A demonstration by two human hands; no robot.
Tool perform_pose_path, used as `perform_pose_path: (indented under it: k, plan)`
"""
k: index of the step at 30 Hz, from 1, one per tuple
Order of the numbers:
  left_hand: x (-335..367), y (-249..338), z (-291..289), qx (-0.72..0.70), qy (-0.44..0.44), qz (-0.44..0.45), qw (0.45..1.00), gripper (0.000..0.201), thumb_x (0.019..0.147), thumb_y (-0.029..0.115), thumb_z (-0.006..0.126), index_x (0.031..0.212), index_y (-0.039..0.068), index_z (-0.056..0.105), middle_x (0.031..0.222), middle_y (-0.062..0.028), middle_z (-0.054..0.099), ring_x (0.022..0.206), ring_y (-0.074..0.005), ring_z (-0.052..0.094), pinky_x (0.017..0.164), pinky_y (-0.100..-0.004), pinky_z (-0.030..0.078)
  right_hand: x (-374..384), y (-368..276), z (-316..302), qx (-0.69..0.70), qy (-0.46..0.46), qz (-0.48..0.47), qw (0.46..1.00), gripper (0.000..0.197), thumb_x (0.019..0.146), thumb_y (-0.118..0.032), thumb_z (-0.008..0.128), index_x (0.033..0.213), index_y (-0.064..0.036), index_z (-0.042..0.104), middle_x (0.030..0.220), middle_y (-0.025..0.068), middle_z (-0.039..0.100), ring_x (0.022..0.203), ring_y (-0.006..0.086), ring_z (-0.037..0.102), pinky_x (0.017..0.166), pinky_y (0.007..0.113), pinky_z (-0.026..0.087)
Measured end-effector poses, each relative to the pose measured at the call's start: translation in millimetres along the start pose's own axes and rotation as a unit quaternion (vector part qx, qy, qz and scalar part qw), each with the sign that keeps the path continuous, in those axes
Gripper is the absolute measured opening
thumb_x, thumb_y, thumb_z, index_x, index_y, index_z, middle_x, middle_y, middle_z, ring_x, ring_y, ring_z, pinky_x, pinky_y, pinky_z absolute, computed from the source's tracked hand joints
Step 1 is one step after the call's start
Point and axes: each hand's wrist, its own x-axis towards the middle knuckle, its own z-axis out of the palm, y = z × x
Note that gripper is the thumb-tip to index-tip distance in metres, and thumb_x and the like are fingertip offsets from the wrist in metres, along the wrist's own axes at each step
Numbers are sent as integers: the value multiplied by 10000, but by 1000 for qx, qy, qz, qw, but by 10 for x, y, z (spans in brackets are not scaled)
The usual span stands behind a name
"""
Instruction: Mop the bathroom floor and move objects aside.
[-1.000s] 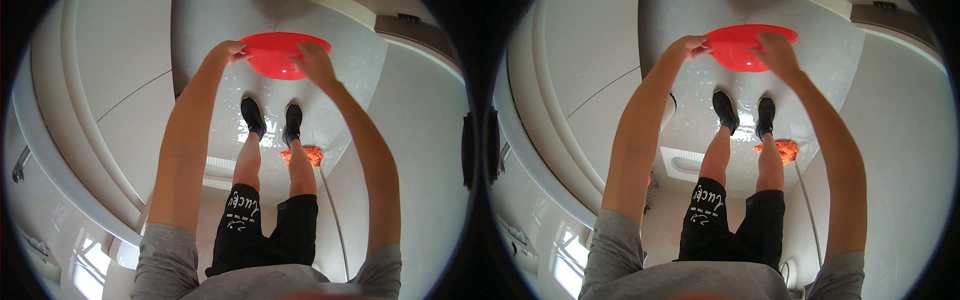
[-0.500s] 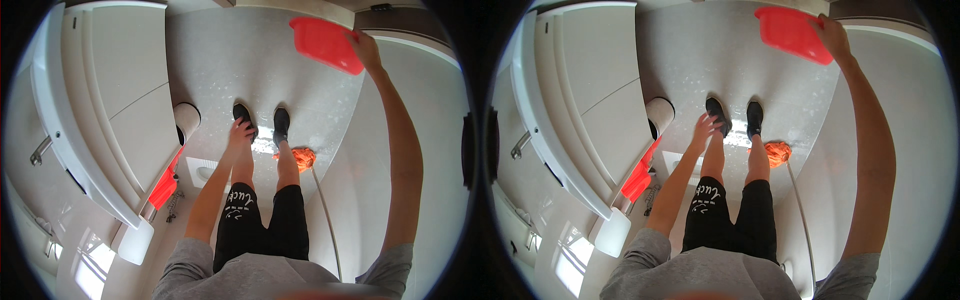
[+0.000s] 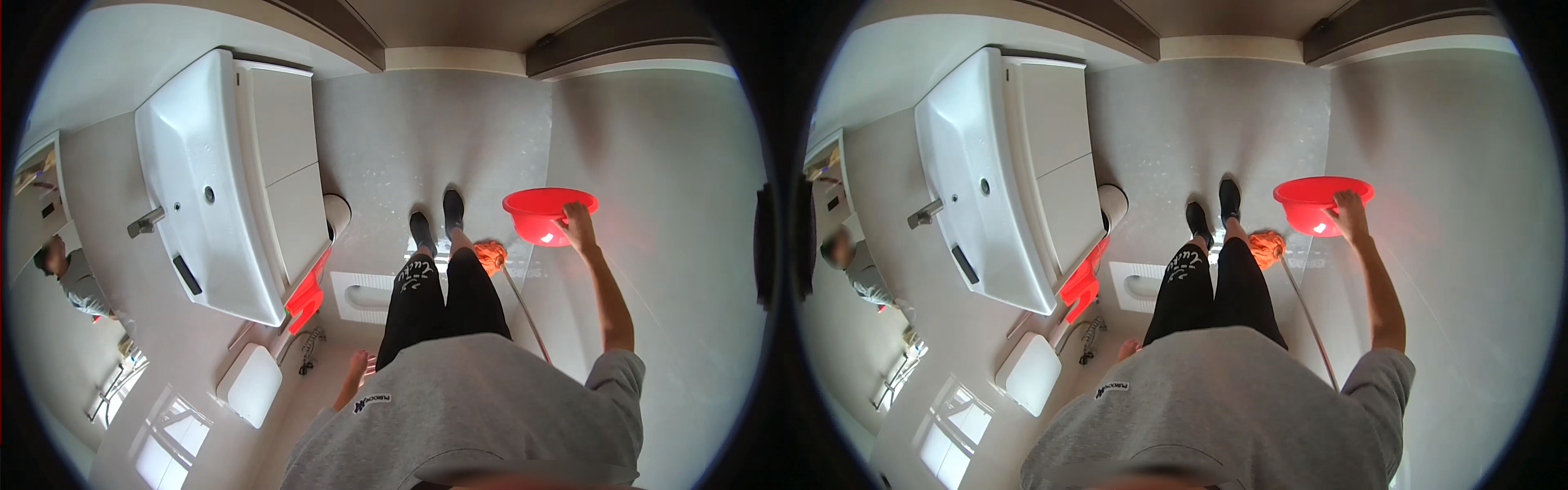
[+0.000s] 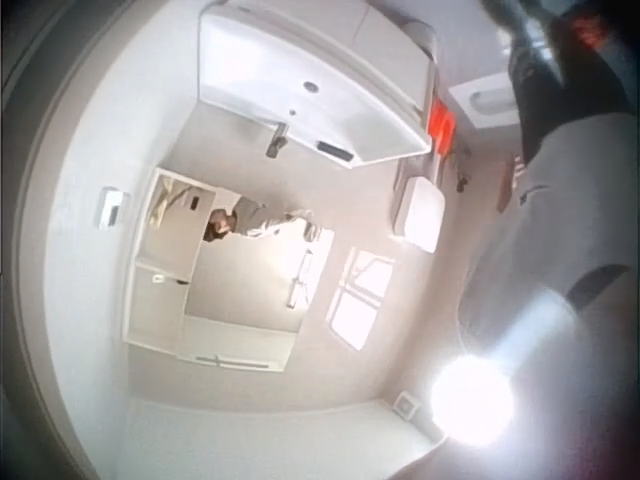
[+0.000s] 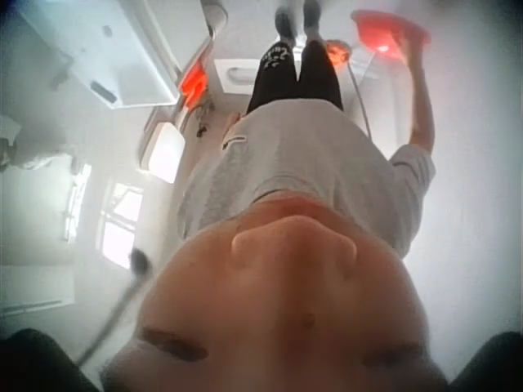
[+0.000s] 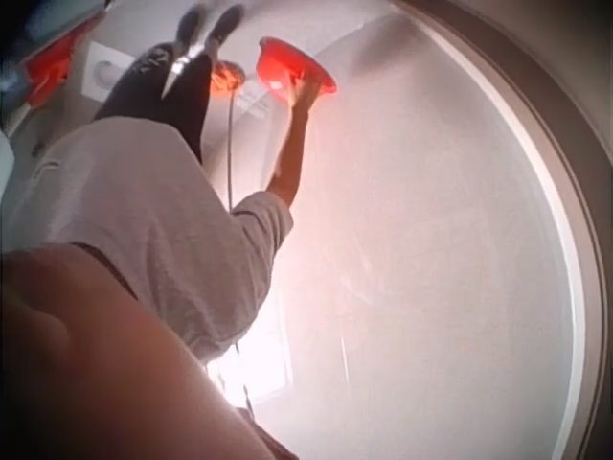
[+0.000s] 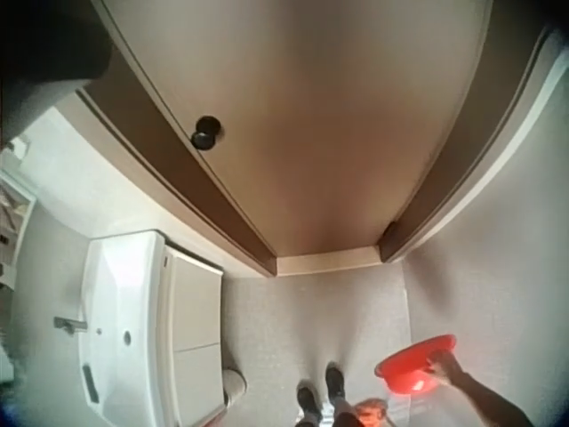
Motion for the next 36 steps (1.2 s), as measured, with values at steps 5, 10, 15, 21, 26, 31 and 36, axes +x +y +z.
perform_pose_path:
  k: [5,10,15,21,26,31,36]
  plan:
    - [135,-238,403,194,17,341,920,347,930,253,437,1210,70,528,1076,-132,636,955,-294,637,755,-441,527,-257,-489,-253,58,42,41,997,252,751,-180,740,843,-34,556,839,131,588,848,329,541,767,446,415]
    - [-116,359,630,-13,50,229,972,343,923,256,482,1202,71,556,1011,-91,661,915,-215,630,694,-378,520,-46,-1221,-374,87,105,12,991,250,764,-189,733,852,-30,562,837,129,594,849,331,545,758,449,418]
    - [-253,973,566,-226,62,158,959,378,893,238,550,1229,64,551,1031,-79,657,866,-171,622,656,-312,501,285,-2202,-639,172,103,32,979,256,798,-174,722,895,6,567,851,154,594,858,325,569,738,415,455]
    - [89,1287,510,-264,55,219,938,379,879,259,568,1186,37,584,985,-94,661,838,-164,621,632,-305,493,421,-3275,-1030,213,130,-70,966,246,799,-111,720,945,9,563,921,151,586,841,300,586,748,371,473]
    - [219,1415,341,-354,37,218,909,413,888,267,527,1209,11,565,1009,-109,656,832,-186,626,613,-302,482,527,-4352,-1607,277,90,-109,950,217,797,-56,714,944,2,566,914,127,585,844,244,598,747,336,482]
    - [222,1271,238,-368,7,193,910,445,911,278,487,1262,6,528,1067,-135,654,922,-224,635,717,-346,495,654,-5128,-1903,214,76,-238,944,221,752,-11,712,924,-9,574,901,124,589,857,261,589,751,343,479]
    - [-985,2164,-316,-313,-39,403,859,620,961,430,479,1410,18,363,1282,-181,557,1124,-301,576,951,-399,460,976,-5744,-1979,96,58,-416,903,257,681,15,697,905,-31,581,885,113,591,915,298,566,808,390,449]
